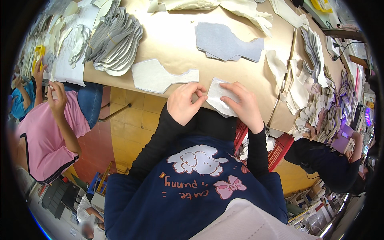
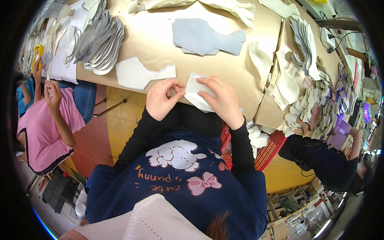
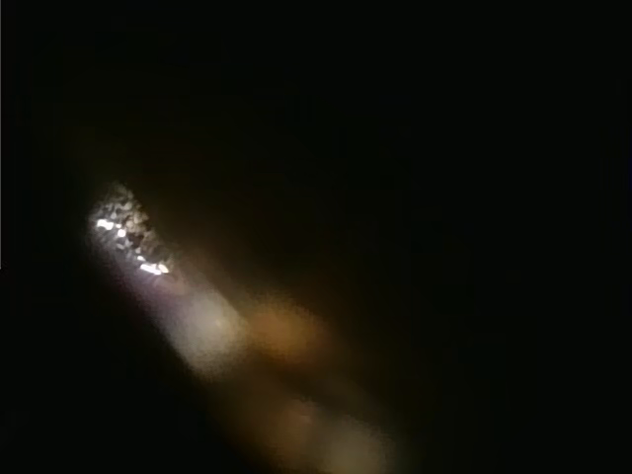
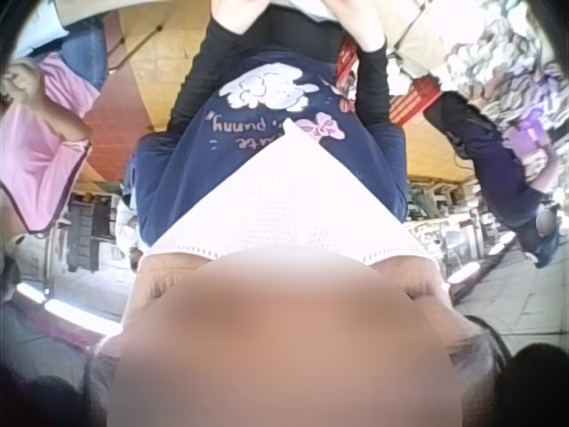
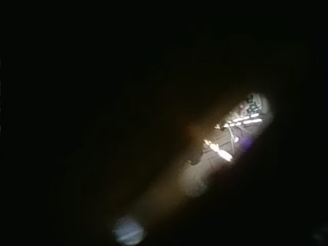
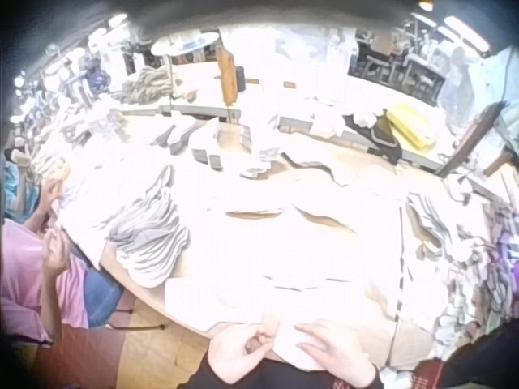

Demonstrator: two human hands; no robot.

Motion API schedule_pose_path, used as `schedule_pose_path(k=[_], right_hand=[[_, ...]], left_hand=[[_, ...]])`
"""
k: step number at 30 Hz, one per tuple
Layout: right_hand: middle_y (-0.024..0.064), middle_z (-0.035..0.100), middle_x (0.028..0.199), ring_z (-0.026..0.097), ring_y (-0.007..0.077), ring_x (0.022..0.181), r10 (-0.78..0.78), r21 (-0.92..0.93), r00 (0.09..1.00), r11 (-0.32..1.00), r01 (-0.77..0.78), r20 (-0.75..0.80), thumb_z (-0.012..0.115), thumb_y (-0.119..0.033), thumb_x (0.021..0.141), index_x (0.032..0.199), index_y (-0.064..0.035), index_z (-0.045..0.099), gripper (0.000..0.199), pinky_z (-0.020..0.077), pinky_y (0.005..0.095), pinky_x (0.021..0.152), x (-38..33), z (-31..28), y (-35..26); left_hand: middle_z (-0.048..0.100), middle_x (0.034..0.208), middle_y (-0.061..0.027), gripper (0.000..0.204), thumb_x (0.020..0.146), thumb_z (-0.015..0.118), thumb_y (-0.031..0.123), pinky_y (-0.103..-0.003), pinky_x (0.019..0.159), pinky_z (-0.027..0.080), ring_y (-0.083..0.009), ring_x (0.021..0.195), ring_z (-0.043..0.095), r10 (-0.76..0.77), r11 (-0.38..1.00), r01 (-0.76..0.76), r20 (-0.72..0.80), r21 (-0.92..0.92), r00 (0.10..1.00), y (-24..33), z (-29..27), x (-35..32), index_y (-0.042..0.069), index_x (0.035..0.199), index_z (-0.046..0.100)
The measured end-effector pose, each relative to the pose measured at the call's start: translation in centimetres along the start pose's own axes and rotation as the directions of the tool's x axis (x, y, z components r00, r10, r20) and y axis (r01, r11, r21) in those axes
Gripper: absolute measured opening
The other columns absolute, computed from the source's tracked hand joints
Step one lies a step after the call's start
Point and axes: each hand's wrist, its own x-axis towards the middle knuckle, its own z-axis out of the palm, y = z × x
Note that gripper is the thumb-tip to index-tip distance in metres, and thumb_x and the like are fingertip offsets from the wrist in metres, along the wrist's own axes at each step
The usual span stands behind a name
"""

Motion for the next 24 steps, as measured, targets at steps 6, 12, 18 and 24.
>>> schedule_pose_path(k=[6,12,18,24], right_hand=[[0.0116,0.068,0.103,0.068,0.0335,0.091,0.006,0.002,1.000,1.000,-0.006,-0.010,0.077,-0.012,0.084,0.120,-0.0086,0.071,0.036,0.0533,0.0382,0.077,0.01,-0.03,0.04],[0.0118,0.068,0.103,0.068,0.0334,0.091,-0.004,0.010,1.000,1.000,0.004,-0.022,0.076,-0.012,0.085,0.121,-0.0086,0.071,0.037,0.0532,0.0384,0.077,-0.02,0.10,0.26],[0.0118,0.070,0.104,0.069,0.0330,0.090,-0.016,0.010,1.000,1.000,0.016,-0.019,0.075,-0.010,0.086,0.117,-0.0074,0.073,0.032,0.0537,0.0378,0.077,-0.36,0.15,0.27],[0.0119,0.070,0.105,0.069,0.0334,0.089,-0.011,0.017,0.999,1.000,0.012,-0.034,0.075,-0.009,0.086,0.117,-0.0071,0.073,0.031,0.0543,0.0374,0.076,-0.50,0.23,0.42]], left_hand=[[0.066,0.079,0.0010,0.019,0.081,0.078,0.014,-0.031,0.056,0.042,-0.0146,0.059,0.050,0.001,1.000,0.000,-0.005,0.016,1.000,0.14,0.07,0.01,0.010,0.099,0.072],[0.064,0.077,0.0005,0.016,0.082,0.078,0.015,-0.032,0.056,0.041,-0.0160,0.060,0.050,0.045,0.999,-0.045,-0.023,0.032,0.999,0.30,0.14,0.00,0.011,0.097,0.074],[0.062,0.077,0.0006,0.016,0.082,0.077,0.015,-0.032,0.057,0.042,-0.0168,0.062,0.051,0.078,0.996,-0.076,-0.041,0.047,0.996,0.12,0.37,-0.04,0.012,0.098,0.075],[0.062,0.078,0.0005,0.019,0.083,0.076,0.015,-0.032,0.058,0.043,-0.0172,0.062,0.052,0.092,0.993,-0.090,-0.020,0.082,0.996,-0.10,0.38,-0.02,0.014,0.103,0.076]])
